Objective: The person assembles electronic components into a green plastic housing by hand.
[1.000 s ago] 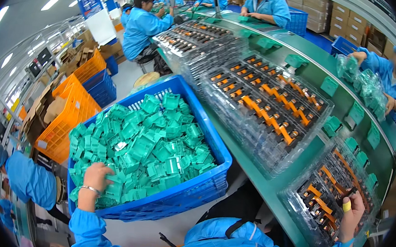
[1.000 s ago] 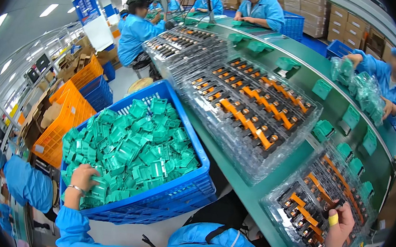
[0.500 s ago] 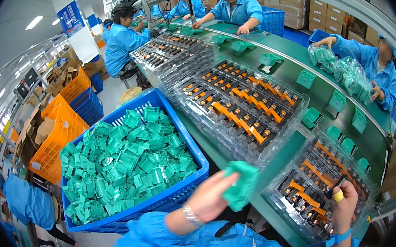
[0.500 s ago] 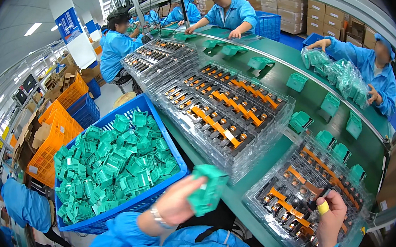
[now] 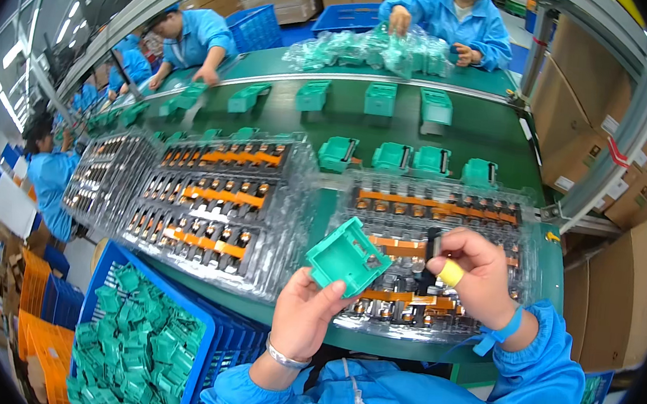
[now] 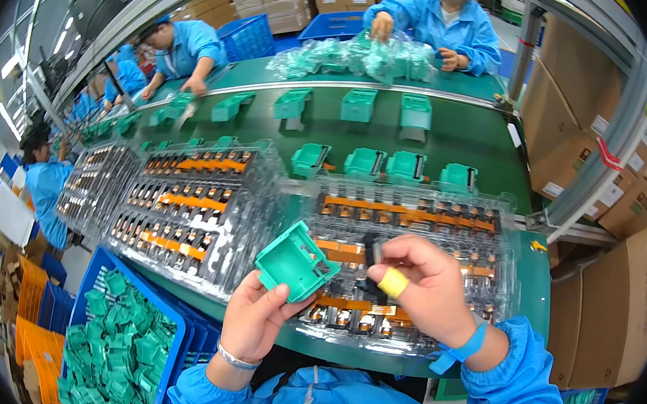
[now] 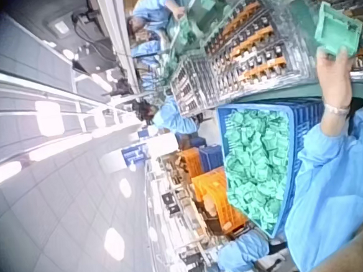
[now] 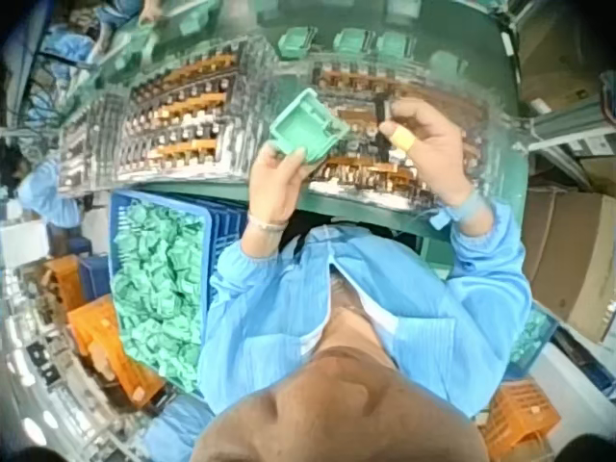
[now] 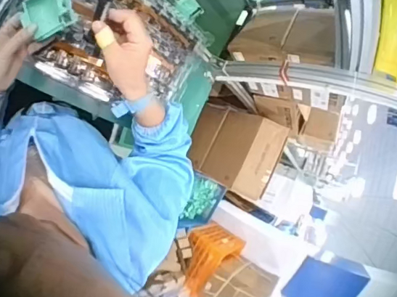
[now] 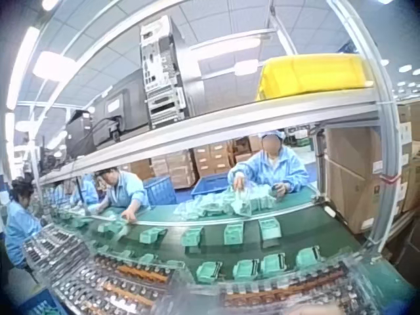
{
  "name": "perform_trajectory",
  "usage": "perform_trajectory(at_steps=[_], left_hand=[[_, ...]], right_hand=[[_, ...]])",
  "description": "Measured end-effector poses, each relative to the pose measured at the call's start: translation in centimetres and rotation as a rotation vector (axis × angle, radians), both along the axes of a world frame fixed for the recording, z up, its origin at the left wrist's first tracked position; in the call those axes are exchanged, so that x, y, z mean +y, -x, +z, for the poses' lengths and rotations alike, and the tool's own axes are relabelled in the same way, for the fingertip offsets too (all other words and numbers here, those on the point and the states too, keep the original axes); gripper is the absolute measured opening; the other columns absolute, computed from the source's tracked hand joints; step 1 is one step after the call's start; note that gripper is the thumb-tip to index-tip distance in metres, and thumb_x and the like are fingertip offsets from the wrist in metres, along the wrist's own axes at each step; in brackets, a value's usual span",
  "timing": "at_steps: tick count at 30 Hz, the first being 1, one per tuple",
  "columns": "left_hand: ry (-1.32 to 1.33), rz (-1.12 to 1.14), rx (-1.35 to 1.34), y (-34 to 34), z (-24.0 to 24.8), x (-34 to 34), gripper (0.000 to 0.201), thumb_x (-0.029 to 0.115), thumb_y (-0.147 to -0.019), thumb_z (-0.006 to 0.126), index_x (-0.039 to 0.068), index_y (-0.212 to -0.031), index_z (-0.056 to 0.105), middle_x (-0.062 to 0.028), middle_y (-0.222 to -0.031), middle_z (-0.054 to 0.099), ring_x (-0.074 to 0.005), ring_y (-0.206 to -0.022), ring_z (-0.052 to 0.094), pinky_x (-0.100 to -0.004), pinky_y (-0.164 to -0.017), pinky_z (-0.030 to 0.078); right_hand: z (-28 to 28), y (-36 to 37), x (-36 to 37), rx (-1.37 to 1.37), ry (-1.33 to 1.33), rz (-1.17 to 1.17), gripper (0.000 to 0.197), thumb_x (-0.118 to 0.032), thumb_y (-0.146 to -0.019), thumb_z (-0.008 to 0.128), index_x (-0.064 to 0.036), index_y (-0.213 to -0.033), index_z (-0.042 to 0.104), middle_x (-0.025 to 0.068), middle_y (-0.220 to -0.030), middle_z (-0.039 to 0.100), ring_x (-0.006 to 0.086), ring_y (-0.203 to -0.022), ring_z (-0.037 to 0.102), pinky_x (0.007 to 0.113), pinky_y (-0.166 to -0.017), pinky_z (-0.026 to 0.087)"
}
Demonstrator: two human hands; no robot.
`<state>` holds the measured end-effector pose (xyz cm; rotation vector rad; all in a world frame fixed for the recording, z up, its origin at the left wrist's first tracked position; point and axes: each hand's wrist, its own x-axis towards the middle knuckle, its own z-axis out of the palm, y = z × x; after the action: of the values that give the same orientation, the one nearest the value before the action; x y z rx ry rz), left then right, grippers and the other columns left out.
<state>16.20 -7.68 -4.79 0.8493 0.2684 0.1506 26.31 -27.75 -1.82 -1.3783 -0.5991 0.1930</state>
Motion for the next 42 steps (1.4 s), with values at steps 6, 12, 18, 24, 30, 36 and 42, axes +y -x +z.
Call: perform_trajectory(at_steps=[6,12,18,24,30,36,42], left_hand=[[-0.453,0.073,-0.051,-0.5,-1.1,-1.8,0.028,-0.006,-0.075,0.067,0.001,-0.094,0.049,-0.0074,-0.103,0.056,-0.0139,-0.096,0.054,-0.0278,-0.086,0.044],[-0.447,-0.034,-0.032,-0.4,-0.9,-2.2,0.026,-0.005,-0.074,0.068,0.001,-0.091,0.05,-0.0067,-0.102,0.055,-0.0138,-0.096,0.055,-0.0273,-0.085,0.044],[-0.374,-0.05,-0.078,-0.5,-0.5,-1.9,0.026,-0.006,-0.073,0.068,0.0,-0.092,0.051,-0.0071,-0.1,0.056,-0.0144,-0.095,0.056,-0.0279,-0.084,0.045],[-0.407,-0.054,-0.072,-0.4,-0.1,-2.0,0.027,-0.007,-0.073,0.069,0.0,-0.092,0.052,-0.0075,-0.099,0.057,-0.0146,-0.094,0.056,-0.0275,-0.083,0.046],[-0.581,-0.076,-0.171,-0.3,-0.2,-2.5,0.026,-0.007,-0.072,0.069,0.0,-0.091,0.053,-0.0082,-0.099,0.057,-0.015,-0.093,0.057,-0.0275,-0.082,0.047],[-0.319,-0.126,-0.053,-0.7,-0.2,-3.1,0.025,-0.006,-0.073,0.068,0.001,-0.091,0.052,-0.0086,-0.097,0.059,-0.0148,-0.09,0.059,-0.0278,-0.08,0.048],[-0.269,-0.15,-0.142,-0.7,-0.1,-4.0,0.044,-0.009,-0.072,0.067,0.002,-0.108,0.045,-0.0116,-0.112,0.053,-0.0191,-0.104,0.053,-0.0329,-0.086,0.046]], right_hand=[[-0.4,-0.1,-0.2,-0.168,0.193,-0.033,0.018,-0.002,-0.077,0.065,0.0019,-0.094,0.06,0.0067,-0.084,0.057,0.0112,-0.073,0.057,0.023,-0.064,0.049],[-1.2,-0.5,0.0,-0.181,0.35,-0.007,0.016,-0.005,-0.077,0.066,0.0007,-0.092,0.06,0.0063,-0.08,0.056,0.0106,-0.07,0.056,0.023,-0.059,0.046],[-2.4,-1.2,0.4,0.192,0.121,0.12,0.019,-0.001,-0.079,0.064,0.0014,-0.096,0.057,0.0044,-0.085,0.057,0.0094,-0.077,0.055,0.023,-0.069,0.047],[-2.7,-1.2,0.2,0.239,0.103,0.193,0.022,0.001,-0.079,0.063,-0.0007,-0.098,0.052,0.0034,-0.096,0.056,0.0097,-0.091,0.054,0.024,-0.081,0.046],[-1.6,-1.2,-0.1,0.35,0.193,0.235,0.019,0.0,-0.078,0.065,0.0,-0.093,0.054,0.0023,-0.089,0.056,0.0073,-0.082,0.054,0.023,-0.074,0.046],[-1.1,-1.1,-0.6,0.364,0.204,0.21,0.018,-0.005,-0.078,0.068,0.0003,-0.091,0.056,0.0006,-0.08,0.058,0.0054,-0.073,0.053,0.021,-0.066,0.046],[0.5,-0.5,-1.9,0.103,0.347,0.083,0.017,-0.008,-0.077,0.064,-0.0008,-0.091,0.057,0.0051,-0.076,0.059,0.0081,-0.067,0.054,0.025,-0.057,0.044]])
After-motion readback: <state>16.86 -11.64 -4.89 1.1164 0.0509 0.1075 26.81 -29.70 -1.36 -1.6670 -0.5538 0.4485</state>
